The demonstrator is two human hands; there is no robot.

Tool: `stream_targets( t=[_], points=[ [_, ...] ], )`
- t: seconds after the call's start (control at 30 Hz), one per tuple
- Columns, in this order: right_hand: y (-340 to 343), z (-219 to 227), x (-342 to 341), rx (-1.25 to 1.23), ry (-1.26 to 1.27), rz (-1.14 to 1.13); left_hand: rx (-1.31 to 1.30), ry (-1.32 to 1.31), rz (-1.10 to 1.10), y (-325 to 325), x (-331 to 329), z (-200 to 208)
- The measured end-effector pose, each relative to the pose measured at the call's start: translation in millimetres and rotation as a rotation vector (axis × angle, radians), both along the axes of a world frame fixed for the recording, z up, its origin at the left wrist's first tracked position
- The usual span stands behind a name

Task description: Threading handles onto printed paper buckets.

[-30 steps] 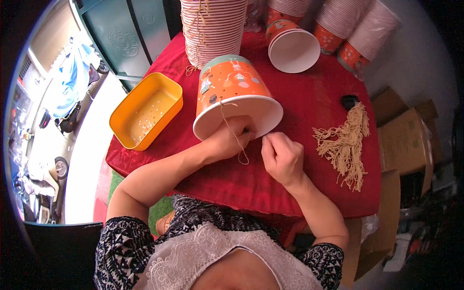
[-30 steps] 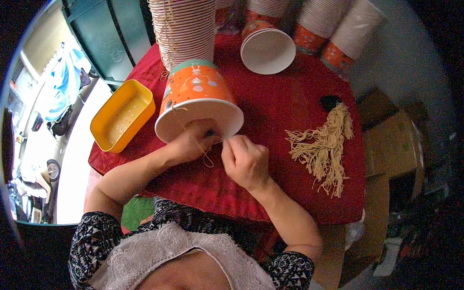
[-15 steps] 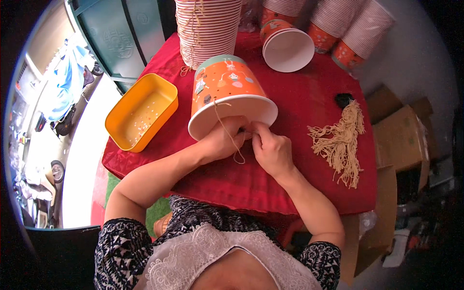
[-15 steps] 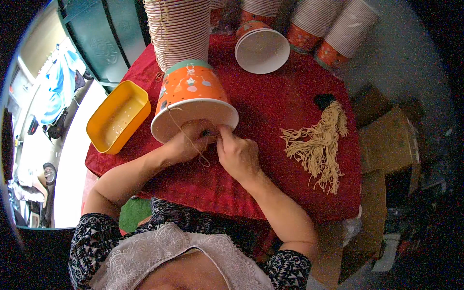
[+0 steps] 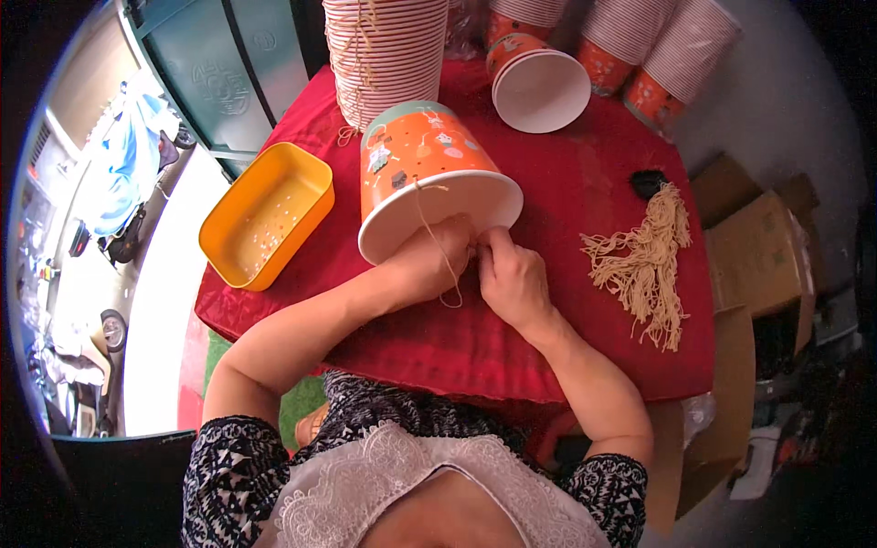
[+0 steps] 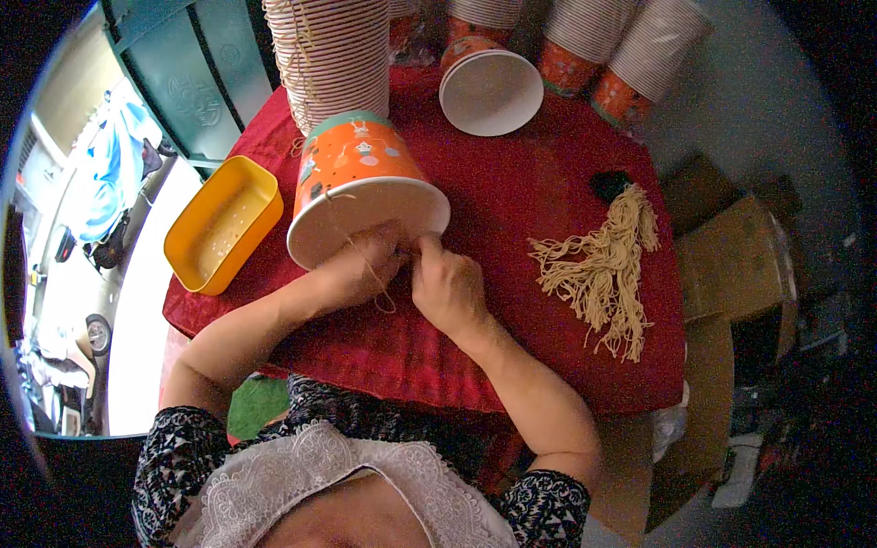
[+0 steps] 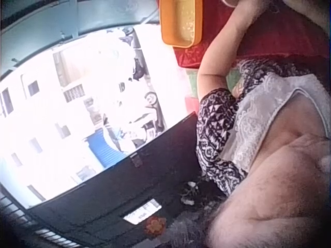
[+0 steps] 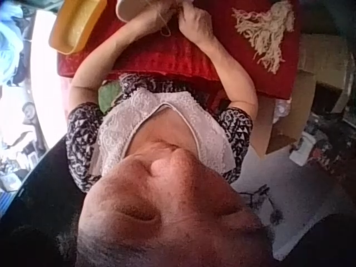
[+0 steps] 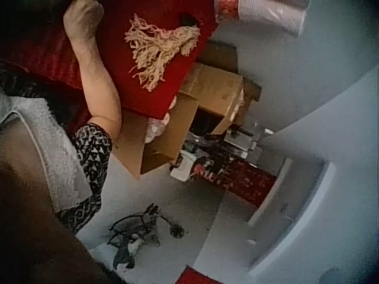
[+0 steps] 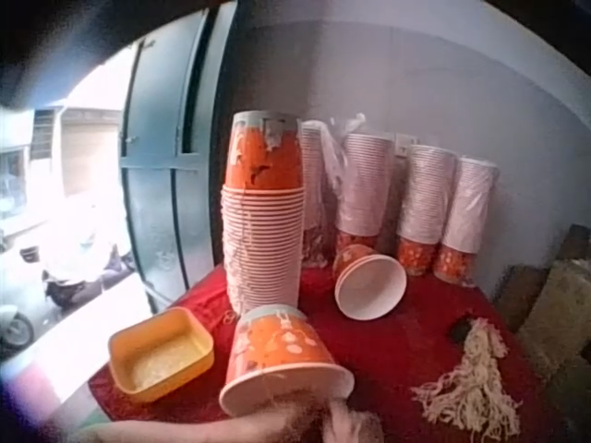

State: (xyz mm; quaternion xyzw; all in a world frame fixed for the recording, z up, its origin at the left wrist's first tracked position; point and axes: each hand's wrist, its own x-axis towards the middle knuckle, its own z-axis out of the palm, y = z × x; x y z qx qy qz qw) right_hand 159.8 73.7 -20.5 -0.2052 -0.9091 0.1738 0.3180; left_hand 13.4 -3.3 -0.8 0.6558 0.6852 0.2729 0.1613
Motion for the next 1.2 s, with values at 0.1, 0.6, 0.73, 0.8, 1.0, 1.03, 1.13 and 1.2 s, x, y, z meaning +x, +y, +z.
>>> stream_targets(
  t=[0.1, 0.6, 0.73, 0.8, 1.0, 1.03, 1.13, 1.2],
  points=[
    [1.6, -1.6, -0.5, -0.032, -0.011, -0.007, -0.048, 0.030, 0.032, 0.5, -1.9, 3.5],
    [-11.6, -1.4, 0.9, -0.077, 0.092, 0.098, -0.201, -0.565, 0.092, -6.4, -12.1, 15.5],
    [-7.5, 8.1, 3.3, -0.103, 0.083, 0.136, -0.190, -0.596, 0.079, -7.8, -14.5, 8.7],
    [-3.3, 13.6, 4.8, 0.066, 0.152, 0.069, -0.143, -0.547, 0.065, -6.9, -12.2, 10.5],
    [-6.8, 18.5, 2.3, 0.080, 0.147, -0.009, -0.009, -0.349, 0.038, -6.4, -17.4, -4.4],
    [-6.9, 18.4, 2.4, 0.073, 0.144, -0.007, -0.016, -0.263, 0.023, -7.0, -17.3, -4.3],
    [-3.9, 18.7, 4.1, 0.055, 0.158, 0.010, -0.092, -0.370, 0.061, -7.4, -11.3, -2.4],
    [-3.6, 20.0, 4.6, 0.064, 0.169, 0.026, -0.022, -0.383, 0.043, -9.0, -10.7, -12.1]
  ],
)
